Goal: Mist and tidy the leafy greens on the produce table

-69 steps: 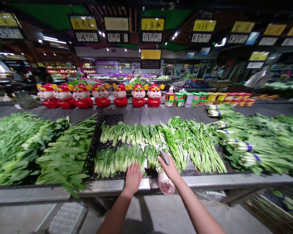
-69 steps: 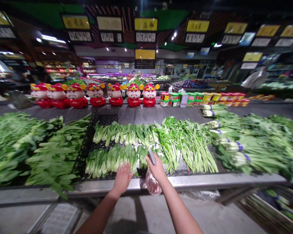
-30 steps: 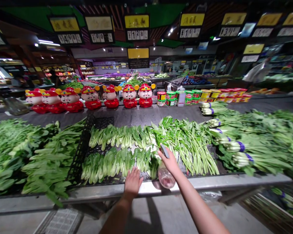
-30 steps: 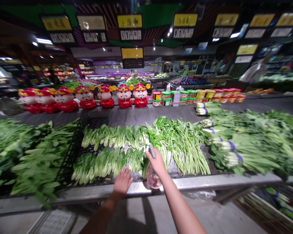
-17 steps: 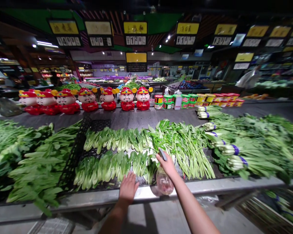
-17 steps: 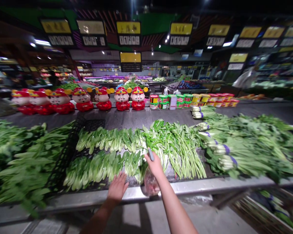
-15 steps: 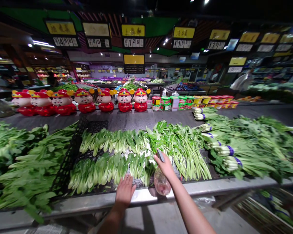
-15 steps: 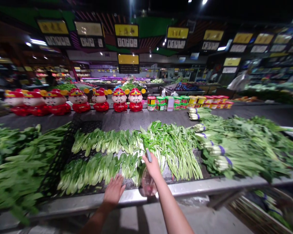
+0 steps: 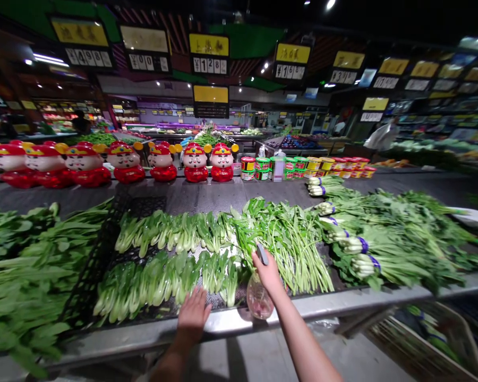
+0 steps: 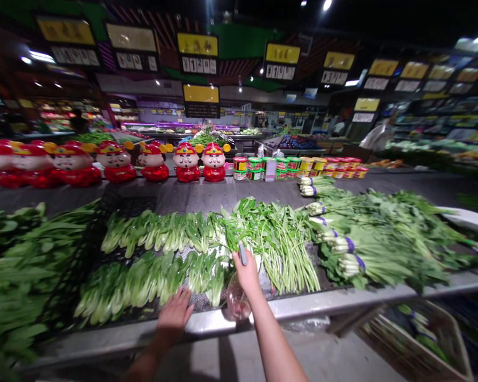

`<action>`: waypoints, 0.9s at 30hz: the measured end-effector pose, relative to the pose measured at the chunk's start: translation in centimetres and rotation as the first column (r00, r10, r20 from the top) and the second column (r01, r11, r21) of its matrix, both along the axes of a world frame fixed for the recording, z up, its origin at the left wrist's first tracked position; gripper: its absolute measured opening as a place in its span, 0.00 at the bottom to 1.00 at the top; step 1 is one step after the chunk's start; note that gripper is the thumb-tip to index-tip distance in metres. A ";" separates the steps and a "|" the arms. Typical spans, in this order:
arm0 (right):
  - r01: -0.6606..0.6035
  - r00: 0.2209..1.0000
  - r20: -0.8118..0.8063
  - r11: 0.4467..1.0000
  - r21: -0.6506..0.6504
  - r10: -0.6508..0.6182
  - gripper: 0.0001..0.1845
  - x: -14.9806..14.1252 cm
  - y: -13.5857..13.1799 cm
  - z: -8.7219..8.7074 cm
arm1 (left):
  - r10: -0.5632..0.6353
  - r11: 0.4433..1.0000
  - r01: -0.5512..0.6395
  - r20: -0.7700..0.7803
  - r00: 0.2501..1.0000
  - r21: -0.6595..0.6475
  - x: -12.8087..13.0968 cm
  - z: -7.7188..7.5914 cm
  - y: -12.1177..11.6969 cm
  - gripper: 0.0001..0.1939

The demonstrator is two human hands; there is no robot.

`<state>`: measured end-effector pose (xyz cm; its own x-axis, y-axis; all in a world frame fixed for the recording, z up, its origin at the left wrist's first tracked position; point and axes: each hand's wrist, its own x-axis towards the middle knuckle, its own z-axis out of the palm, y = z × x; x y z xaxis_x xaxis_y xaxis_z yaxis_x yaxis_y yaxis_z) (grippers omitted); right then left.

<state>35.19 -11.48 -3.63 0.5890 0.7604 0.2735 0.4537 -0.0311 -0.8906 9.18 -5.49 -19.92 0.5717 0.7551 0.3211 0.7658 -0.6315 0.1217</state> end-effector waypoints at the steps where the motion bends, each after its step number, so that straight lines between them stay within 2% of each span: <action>1: 0.004 1.000 -0.031 1.000 -0.020 -0.004 0.21 -0.1 -0.1 0.0 | 0.002 1.000 -0.002 -0.002 1.000 0.001 0.0 0.0 0.0 0.24; 5: -0.025 0.996 -0.087 0.998 -0.057 0.020 0.21 -0.6 -0.5 0.7 | 0.002 0.999 -0.004 0.037 0.999 0.045 0.2 -1.0 0.3 0.22; 8: -0.042 0.998 -0.056 0.997 -0.069 0.038 0.22 -0.8 -0.8 1.3 | -0.020 0.988 0.005 0.096 0.995 0.157 0.2 -2.0 0.6 0.20; 12: -0.086 0.996 -0.042 0.990 -0.109 0.081 0.23 -1.1 -1.1 1.6 | -0.073 0.942 0.023 0.137 0.988 0.334 0.1 -2.9 0.9 0.18; 16: -0.126 0.989 -0.094 0.983 -0.136 0.114 0.24 -1.4 -1.4 1.2 | -0.125 0.897 0.058 0.127 0.984 0.438 -0.2 -2.9 1.0 0.17; 24: -0.140 0.987 -0.096 0.976 -0.167 0.125 0.22 -2.0 -2.3 0.7 | -0.118 0.927 0.059 0.138 0.983 0.371 -0.1 -3.2 0.9 0.18; 27: -0.155 0.986 -0.079 0.975 -0.159 0.144 0.23 -2.0 -2.8 0.9 | -0.110 0.951 0.070 0.116 0.987 0.302 -0.2 -2.8 1.0 0.19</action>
<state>33.19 -14.25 -2.68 0.4776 0.8726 0.1020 0.4043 -0.1153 -0.9073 9.01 -4.48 -22.72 0.5712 0.5619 0.5983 0.6943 -0.7196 0.0128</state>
